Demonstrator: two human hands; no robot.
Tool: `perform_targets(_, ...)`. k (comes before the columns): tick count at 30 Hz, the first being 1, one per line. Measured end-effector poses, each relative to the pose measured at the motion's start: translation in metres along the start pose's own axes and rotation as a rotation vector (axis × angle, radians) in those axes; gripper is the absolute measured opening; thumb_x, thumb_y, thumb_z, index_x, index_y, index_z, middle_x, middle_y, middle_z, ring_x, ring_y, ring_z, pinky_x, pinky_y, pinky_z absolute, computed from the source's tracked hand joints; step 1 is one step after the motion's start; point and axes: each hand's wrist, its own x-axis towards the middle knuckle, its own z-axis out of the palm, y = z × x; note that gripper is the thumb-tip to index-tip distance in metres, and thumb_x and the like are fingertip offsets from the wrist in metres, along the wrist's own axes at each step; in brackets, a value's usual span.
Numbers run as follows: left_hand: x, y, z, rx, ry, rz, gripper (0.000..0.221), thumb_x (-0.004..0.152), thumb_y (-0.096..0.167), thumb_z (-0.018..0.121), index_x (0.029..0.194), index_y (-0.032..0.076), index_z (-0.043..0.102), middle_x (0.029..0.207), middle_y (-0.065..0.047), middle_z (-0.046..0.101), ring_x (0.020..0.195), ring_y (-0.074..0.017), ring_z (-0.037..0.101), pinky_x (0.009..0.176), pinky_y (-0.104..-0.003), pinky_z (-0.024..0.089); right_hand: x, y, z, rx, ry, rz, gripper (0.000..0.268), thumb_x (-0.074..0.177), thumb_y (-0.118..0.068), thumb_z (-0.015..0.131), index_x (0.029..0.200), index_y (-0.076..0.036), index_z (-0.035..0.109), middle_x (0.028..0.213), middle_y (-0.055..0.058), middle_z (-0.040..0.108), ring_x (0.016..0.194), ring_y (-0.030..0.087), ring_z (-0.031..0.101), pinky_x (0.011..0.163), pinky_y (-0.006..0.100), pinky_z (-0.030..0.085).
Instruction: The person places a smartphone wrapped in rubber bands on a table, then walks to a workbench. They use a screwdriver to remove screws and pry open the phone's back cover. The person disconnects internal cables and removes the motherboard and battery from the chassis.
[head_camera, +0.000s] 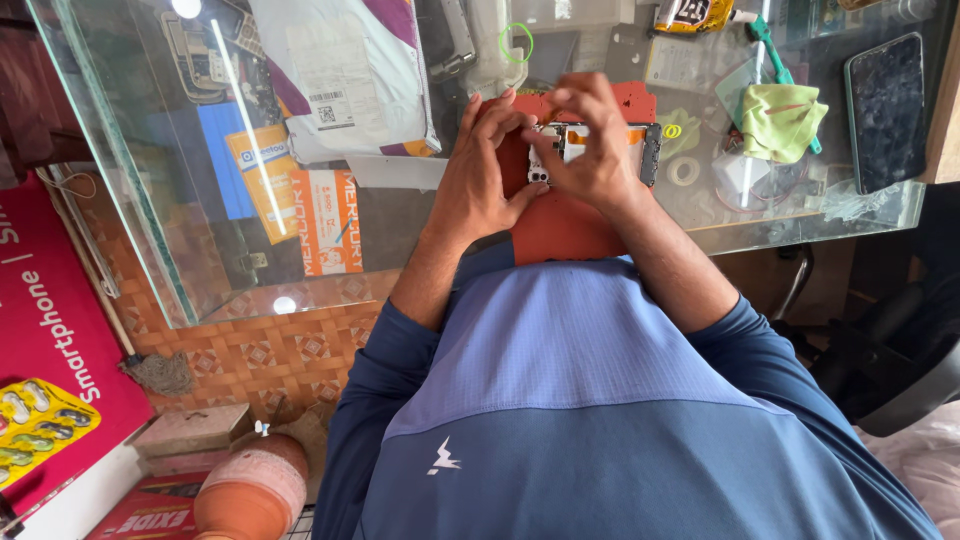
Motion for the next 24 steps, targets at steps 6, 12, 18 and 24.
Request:
perform_targets(6, 0.0, -0.001, 0.001, 0.041, 0.03, -0.009, 0.109, 0.081, 0.028, 0.095, 0.151, -0.002, 0.018, 0.152, -0.026, 0.049, 0.149, -0.0376, 0.039, 0.131, -0.051, 0.017, 0.006, -0.003, -0.004, 0.15, -0.074, -0.034, 0.066, 0.084, 0.023, 0.054, 0.139, -0.009, 0.039, 0.128, 0.027, 0.059, 0.106, 0.04, 0.07, 0.101, 0.052, 0.055)
perform_targets(12, 0.002, 0.008, -0.005, -0.02, 0.013, -0.051, 0.11, 0.079, 0.023, 0.093, 0.157, -0.001, 0.019, 0.131, -0.011, 0.065, 0.137, -0.028, 0.058, 0.133, -0.052, 0.017, -0.011, 0.016, 0.006, 0.015, 0.04, 0.093, 0.068, 0.096, 0.017, 0.073, 0.146, -0.013, 0.038, 0.119, 0.015, 0.063, 0.105, 0.028, 0.07, 0.087, 0.04, 0.06)
perform_targets(18, 0.004, 0.014, -0.008, -0.018, 0.036, -0.048, 0.109, 0.077, 0.023, 0.093, 0.155, -0.002, 0.021, 0.13, -0.015, 0.065, 0.134, -0.0295, 0.059, 0.131, -0.051, 0.02, -0.009, 0.013, 0.003, 0.093, -0.017, 0.001, 0.072, 0.087, 0.016, 0.066, 0.146, -0.009, 0.033, 0.128, 0.023, 0.057, 0.116, 0.037, 0.065, 0.092, 0.045, 0.06)
perform_targets(24, 0.004, 0.015, -0.007, -0.036, 0.035, -0.059, 0.108, 0.076, 0.022, 0.094, 0.154, -0.002, 0.023, 0.13, -0.014, 0.065, 0.134, -0.0286, 0.06, 0.132, -0.051, 0.02, -0.008, 0.014, 0.004, 0.019, 0.007, 0.013, 0.067, 0.091, 0.017, 0.068, 0.144, -0.01, 0.037, 0.124, 0.019, 0.061, 0.112, 0.031, 0.069, 0.091, 0.043, 0.059)
